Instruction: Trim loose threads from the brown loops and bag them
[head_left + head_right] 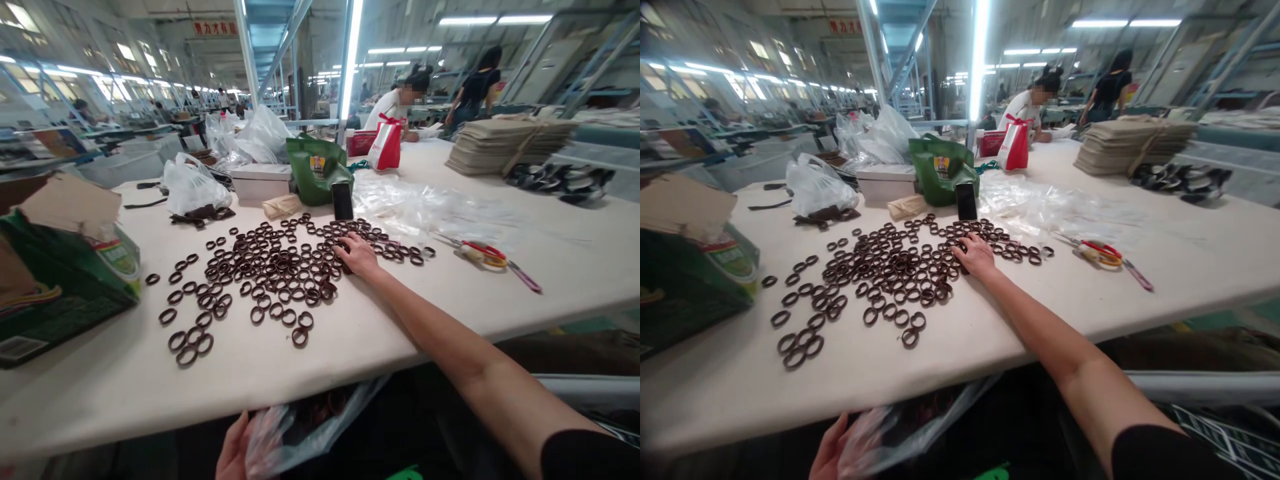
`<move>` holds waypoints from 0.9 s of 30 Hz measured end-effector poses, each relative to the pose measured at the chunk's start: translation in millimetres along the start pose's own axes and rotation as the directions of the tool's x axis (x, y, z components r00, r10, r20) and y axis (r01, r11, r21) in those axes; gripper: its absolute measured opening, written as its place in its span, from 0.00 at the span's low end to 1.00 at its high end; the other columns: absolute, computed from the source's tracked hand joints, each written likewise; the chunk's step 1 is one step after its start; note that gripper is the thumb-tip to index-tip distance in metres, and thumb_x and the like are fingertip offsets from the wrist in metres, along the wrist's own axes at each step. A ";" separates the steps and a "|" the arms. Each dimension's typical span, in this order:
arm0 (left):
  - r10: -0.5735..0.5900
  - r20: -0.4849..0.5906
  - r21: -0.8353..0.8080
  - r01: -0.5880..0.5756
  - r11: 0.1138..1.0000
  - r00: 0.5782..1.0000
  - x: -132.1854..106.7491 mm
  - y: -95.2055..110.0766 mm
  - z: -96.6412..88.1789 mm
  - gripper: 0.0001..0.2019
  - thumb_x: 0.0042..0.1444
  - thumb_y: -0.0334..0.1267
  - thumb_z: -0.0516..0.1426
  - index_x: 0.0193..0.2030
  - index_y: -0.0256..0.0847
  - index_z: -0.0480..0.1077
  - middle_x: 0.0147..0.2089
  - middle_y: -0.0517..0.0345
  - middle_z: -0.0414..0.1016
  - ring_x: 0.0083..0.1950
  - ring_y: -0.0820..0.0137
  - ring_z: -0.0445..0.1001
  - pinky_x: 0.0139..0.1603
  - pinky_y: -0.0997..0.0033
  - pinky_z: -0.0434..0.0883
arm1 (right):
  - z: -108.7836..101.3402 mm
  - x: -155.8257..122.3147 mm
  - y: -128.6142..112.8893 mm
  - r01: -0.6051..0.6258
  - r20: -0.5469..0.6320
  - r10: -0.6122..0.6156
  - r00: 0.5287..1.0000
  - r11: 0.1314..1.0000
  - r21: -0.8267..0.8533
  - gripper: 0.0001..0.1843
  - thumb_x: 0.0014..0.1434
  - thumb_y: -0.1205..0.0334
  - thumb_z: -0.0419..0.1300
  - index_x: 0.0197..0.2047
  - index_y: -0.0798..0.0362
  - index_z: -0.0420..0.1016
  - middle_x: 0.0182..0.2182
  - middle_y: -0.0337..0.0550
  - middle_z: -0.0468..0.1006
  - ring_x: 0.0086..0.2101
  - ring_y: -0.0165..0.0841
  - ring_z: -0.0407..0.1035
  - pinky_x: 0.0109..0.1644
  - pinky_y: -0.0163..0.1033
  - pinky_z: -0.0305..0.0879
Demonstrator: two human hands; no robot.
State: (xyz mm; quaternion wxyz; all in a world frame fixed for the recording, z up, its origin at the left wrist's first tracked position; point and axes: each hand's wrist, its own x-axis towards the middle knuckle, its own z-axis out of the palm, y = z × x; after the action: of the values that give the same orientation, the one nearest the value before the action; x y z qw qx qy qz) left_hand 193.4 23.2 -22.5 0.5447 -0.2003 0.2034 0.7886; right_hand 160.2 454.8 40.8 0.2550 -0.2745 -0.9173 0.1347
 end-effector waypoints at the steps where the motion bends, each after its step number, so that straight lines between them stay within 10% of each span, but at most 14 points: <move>1: 0.004 0.011 -0.020 -0.004 1.000 1.000 -1.0 -0.9 1.8 0.11 0.63 0.33 0.55 0.43 0.29 0.77 0.35 0.45 0.82 0.30 0.69 0.80 0.28 0.77 0.76 | 2.6 -6.2 -5.3 0.025 0.016 -0.025 1.000 1.000 0.008 0.22 0.65 0.49 0.58 0.54 0.55 0.77 0.60 0.56 0.68 0.58 0.49 0.64 0.63 0.54 0.61; 13: 0.047 0.066 -0.091 -0.041 0.995 0.997 -0.7 -5.7 12.6 0.13 0.65 0.32 0.49 0.42 0.29 0.74 0.37 0.44 0.83 0.33 0.69 0.81 0.30 0.76 0.77 | -2.7 -96.3 -71.5 0.392 0.063 -0.435 0.898 0.858 0.331 0.16 0.65 0.54 0.59 0.51 0.53 0.77 0.56 0.54 0.72 0.56 0.46 0.65 0.62 0.56 0.64; 27: 0.038 0.162 -0.092 -0.023 0.996 0.986 -3.0 -4.3 8.7 0.13 0.64 0.35 0.50 0.47 0.28 0.71 0.43 0.39 0.81 0.39 0.64 0.82 0.33 0.73 0.80 | -25.1 -157.3 -84.3 -0.160 0.219 -0.028 0.975 0.594 0.788 0.28 0.68 0.40 0.50 0.60 0.50 0.70 0.59 0.46 0.71 0.60 0.40 0.63 0.69 0.50 0.55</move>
State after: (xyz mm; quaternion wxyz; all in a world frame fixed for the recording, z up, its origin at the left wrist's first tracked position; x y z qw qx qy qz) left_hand 197.6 26.9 -14.1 0.5379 -0.1560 0.1256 0.8189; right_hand 250.3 299.0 32.4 0.2483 -0.1491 -0.7694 0.5694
